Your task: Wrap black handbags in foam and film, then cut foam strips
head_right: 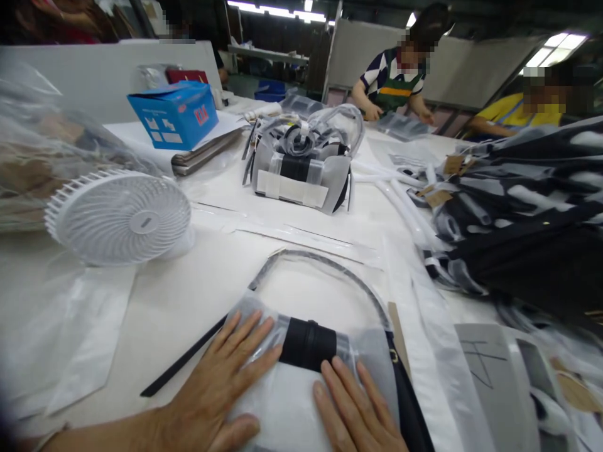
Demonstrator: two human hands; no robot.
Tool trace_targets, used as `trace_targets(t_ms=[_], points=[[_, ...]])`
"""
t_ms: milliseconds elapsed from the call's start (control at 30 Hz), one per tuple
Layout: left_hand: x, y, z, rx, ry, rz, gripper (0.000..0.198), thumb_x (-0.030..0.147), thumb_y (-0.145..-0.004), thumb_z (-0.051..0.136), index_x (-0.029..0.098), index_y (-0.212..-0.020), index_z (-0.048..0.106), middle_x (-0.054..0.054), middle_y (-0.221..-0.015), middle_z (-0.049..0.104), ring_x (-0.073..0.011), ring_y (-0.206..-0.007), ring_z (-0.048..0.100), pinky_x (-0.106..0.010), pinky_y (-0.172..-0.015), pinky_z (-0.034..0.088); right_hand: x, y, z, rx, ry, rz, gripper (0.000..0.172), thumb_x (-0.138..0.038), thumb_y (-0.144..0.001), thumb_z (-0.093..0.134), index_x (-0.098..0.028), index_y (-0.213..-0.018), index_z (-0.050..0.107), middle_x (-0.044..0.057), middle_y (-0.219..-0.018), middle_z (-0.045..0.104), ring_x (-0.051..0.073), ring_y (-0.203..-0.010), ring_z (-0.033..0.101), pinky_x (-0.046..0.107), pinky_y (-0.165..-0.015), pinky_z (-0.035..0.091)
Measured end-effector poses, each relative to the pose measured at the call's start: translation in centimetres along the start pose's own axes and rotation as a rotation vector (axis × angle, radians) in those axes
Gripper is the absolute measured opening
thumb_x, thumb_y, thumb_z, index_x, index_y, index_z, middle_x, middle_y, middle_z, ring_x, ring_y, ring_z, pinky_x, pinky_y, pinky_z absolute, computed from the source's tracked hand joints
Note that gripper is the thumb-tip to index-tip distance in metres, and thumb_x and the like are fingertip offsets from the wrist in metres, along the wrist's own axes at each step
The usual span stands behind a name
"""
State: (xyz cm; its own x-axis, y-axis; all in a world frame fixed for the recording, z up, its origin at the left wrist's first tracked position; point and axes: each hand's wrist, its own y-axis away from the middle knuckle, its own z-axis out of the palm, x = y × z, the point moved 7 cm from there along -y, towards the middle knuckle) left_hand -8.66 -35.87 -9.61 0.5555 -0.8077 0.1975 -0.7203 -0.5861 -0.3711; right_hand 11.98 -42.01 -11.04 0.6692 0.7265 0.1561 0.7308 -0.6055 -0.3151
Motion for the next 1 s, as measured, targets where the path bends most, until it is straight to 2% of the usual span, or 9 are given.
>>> trace_targets(t_ms=[200, 300, 433, 567, 633, 700, 800, 867, 1000], points=[[0.0, 0.1, 0.5, 0.000, 0.046, -0.022, 0.063, 0.044, -0.096, 0.043, 0.020, -0.152, 0.027, -0.015, -0.158, 0.030, -0.0338, -0.148, 0.020, -0.062, -0.115, 0.023, -0.2, -1.0, -1.0, -0.027, -0.042, 0.058, 0.076, -0.058, -0.090, 0.050, -0.009, -0.148, 0.040, 0.017, -0.145, 0.050, 0.032, -0.141, 0.037, 0.050, -0.121, 0.018], [-0.4, 0.1, 0.9, -0.003, 0.102, -0.041, 0.060, 0.048, -0.096, 0.046, 0.024, -0.149, 0.035, -0.012, -0.158, 0.032, -0.0326, -0.148, 0.022, -0.062, -0.117, 0.022, -0.4, -1.2, -1.3, -0.088, -0.084, 0.151, 0.073, -0.046, -0.092, 0.052, -0.011, -0.152, 0.031, 0.016, -0.153, 0.038, 0.032, -0.144, 0.031, 0.052, -0.119, 0.026], [-1.1, -0.5, 0.8, -0.097, 0.294, -0.106, 0.056, 0.054, -0.096, 0.041, 0.025, -0.143, 0.045, -0.010, -0.154, 0.040, -0.0297, -0.145, 0.031, -0.058, -0.119, 0.020, -0.6, -1.1, -1.4, -0.114, -0.135, 0.195, 0.068, -0.037, -0.096, 0.049, -0.014, -0.155, 0.025, 0.014, -0.157, 0.032, 0.030, -0.146, 0.028, 0.054, -0.118, 0.027], [-4.0, -0.9, -1.9, 0.015, 0.532, -0.394, 0.048, 0.045, -0.100, 0.034, 0.021, -0.140, 0.048, -0.008, -0.151, 0.045, -0.0216, -0.139, 0.041, -0.042, -0.118, 0.031, -0.4, -0.8, -1.3, -0.121, -0.175, 0.222, 0.065, -0.037, -0.098, 0.048, -0.020, -0.155, 0.023, 0.011, -0.158, 0.032, 0.027, -0.145, 0.030, 0.052, -0.118, 0.028], [-6.2, -0.5, -3.1, 0.094, 0.526, -0.573, 0.044, 0.036, -0.097, 0.039, 0.018, -0.136, 0.051, -0.010, -0.143, 0.053, -0.0210, -0.132, 0.049, -0.039, -0.113, 0.037, -0.2, -0.6, -1.3, -0.120, -0.210, 0.243, 0.064, -0.037, -0.098, 0.049, -0.023, -0.155, 0.023, 0.010, -0.157, 0.032, 0.026, -0.144, 0.032, 0.051, -0.118, 0.029], [-8.0, -0.3, -3.6, 0.110, 0.480, -0.661, 0.042, 0.028, -0.093, 0.045, 0.017, -0.132, 0.054, -0.010, -0.137, 0.058, -0.0215, -0.127, 0.053, -0.038, -0.110, 0.040, 0.2, -0.6, -1.5, -0.145, -0.268, 0.268, 0.064, -0.039, -0.097, 0.050, -0.025, -0.155, 0.025, 0.009, -0.157, 0.033, 0.026, -0.144, 0.032, 0.051, -0.118, 0.028], [-9.8, -0.7, -3.3, 0.054, 0.450, -0.667, 0.040, 0.024, -0.086, 0.052, 0.019, -0.126, 0.060, -0.008, -0.128, 0.064, -0.0214, -0.118, 0.059, -0.035, -0.101, 0.046, 1.5, -1.0, -1.9, -0.263, -0.405, 0.343, 0.061, -0.046, -0.096, 0.049, -0.027, -0.152, 0.034, 0.007, -0.157, 0.034, 0.027, -0.143, 0.033, 0.050, -0.117, 0.031], [-10.7, -1.1, -2.6, -0.009, 0.437, -0.677, 0.036, 0.026, -0.083, 0.056, 0.020, -0.117, 0.064, -0.006, -0.109, 0.072, -0.0211, -0.101, 0.066, -0.033, -0.089, 0.051, 3.1, -1.7, -2.3, -0.342, -0.491, 0.435, 0.057, -0.052, -0.097, 0.046, -0.028, -0.148, 0.042, 0.006, -0.155, 0.039, 0.026, -0.141, 0.037, 0.048, -0.116, 0.034], [-11.2, -1.9, -1.7, -0.108, 0.390, -0.693, 0.022, 0.035, -0.079, 0.063, 0.019, -0.093, 0.069, -0.002, -0.079, 0.072, -0.0201, -0.074, 0.067, -0.030, -0.068, 0.051, 7.7, -2.8, -2.1, -0.325, -0.451, 0.686, 0.057, -0.057, -0.097, 0.039, -0.021, -0.137, 0.056, 0.009, -0.142, 0.055, 0.029, -0.133, 0.048, 0.052, -0.114, 0.035]])
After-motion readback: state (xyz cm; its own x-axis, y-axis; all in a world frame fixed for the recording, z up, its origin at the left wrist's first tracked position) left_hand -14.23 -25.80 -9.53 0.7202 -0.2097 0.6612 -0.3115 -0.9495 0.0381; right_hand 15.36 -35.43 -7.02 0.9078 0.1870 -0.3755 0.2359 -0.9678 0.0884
